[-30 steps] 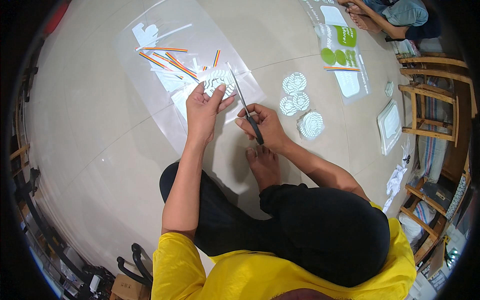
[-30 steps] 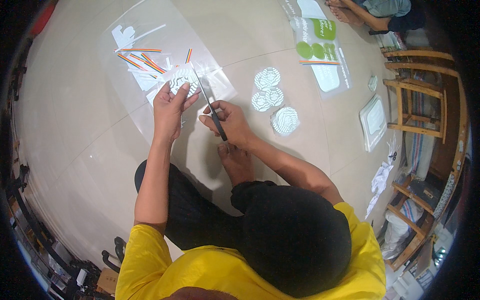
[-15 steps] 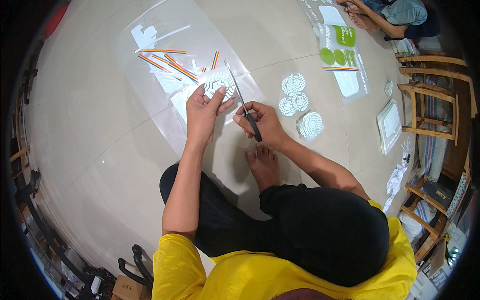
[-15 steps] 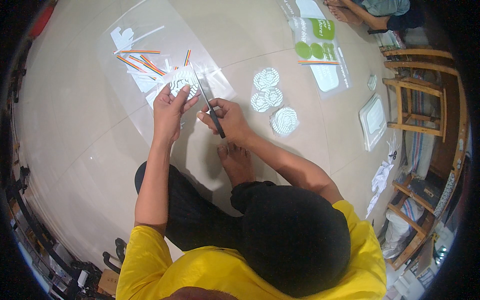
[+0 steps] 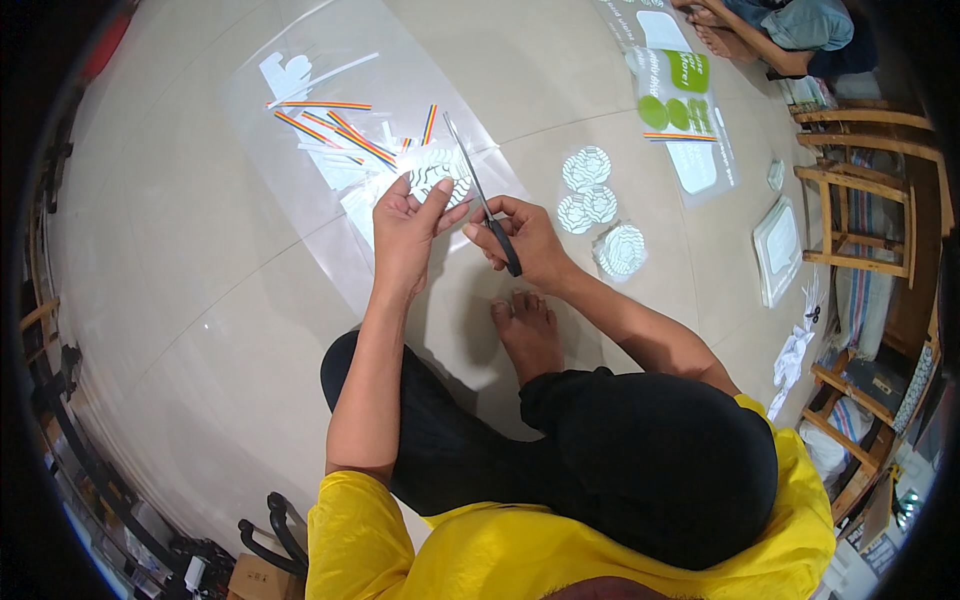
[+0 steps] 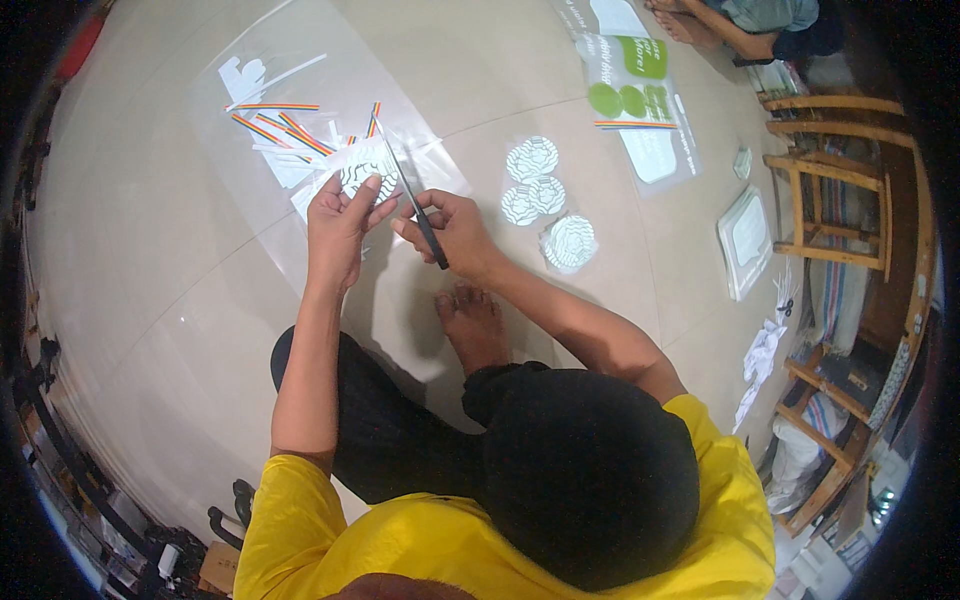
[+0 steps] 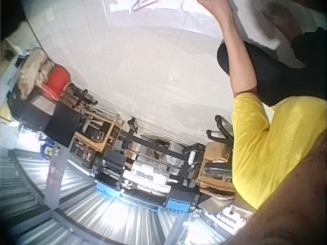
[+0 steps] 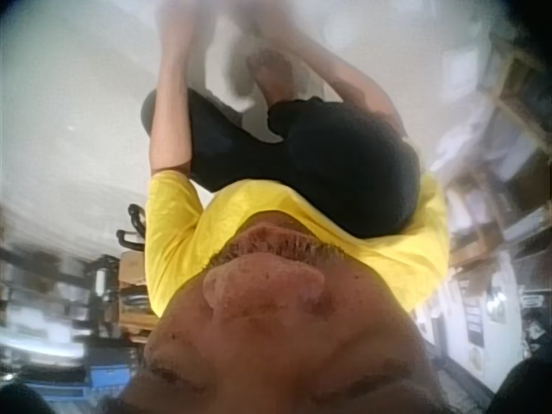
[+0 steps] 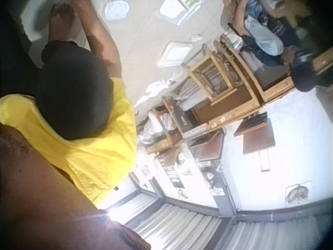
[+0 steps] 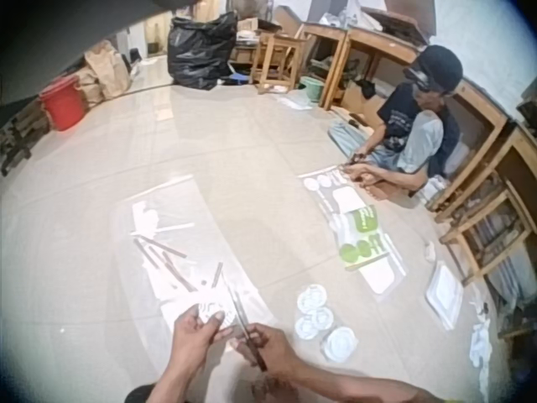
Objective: The person sits on the floor and uses scissors to cut out circular paper shapes with a patterned design. They handle the paper with one hand and the scissors with the other, placing the cut pieces on the floor.
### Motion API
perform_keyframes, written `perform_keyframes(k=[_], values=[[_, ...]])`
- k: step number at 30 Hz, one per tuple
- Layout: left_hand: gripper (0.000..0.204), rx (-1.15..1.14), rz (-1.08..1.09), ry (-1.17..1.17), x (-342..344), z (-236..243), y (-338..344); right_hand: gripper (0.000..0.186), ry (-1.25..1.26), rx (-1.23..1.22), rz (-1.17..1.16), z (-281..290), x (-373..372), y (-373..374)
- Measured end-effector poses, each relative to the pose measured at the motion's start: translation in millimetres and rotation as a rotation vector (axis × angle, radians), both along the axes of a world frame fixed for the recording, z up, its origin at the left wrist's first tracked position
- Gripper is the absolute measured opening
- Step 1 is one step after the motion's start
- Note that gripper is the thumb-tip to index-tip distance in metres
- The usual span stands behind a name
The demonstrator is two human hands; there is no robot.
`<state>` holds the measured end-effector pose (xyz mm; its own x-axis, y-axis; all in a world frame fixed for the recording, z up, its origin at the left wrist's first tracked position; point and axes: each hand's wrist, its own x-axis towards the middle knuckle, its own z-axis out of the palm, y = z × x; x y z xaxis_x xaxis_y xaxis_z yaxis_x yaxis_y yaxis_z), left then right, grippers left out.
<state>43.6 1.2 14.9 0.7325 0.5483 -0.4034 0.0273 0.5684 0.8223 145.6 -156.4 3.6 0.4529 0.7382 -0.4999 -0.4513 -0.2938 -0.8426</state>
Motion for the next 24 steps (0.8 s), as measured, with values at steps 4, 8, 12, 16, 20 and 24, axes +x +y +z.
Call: perform_keyframes(k=[4, 8, 12, 16, 20, 24], values=[[0.038, -0.036, -0.018, -0.029, -1, 6, 2, 0.029, -0.01, 0.041, -0.011, -1, 3, 8], [0.04, -0.041, -0.032, -0.032, -3, 8, 4, 0.028, -0.009, 0.033, 0.009, 0, 6, 12], [0.041, -0.052, -0.033, -0.026, -2, 12, 5, 0.028, -0.003, 0.038, 0.006, 1, 6, 12], [0.041, -0.061, -0.039, -0.023, -3, 11, 4, 0.026, -0.003, 0.025, 0.013, 1, 5, 11], [0.039, -0.06, -0.033, -0.019, -3, 10, 3, 0.025, -0.024, 0.008, 0.007, 1, 5, 10], [0.04, 0.013, -0.004, 0.003, -3, 4, 4, 0.03, -0.013, 0.029, -0.036, 1, 17, 10]])
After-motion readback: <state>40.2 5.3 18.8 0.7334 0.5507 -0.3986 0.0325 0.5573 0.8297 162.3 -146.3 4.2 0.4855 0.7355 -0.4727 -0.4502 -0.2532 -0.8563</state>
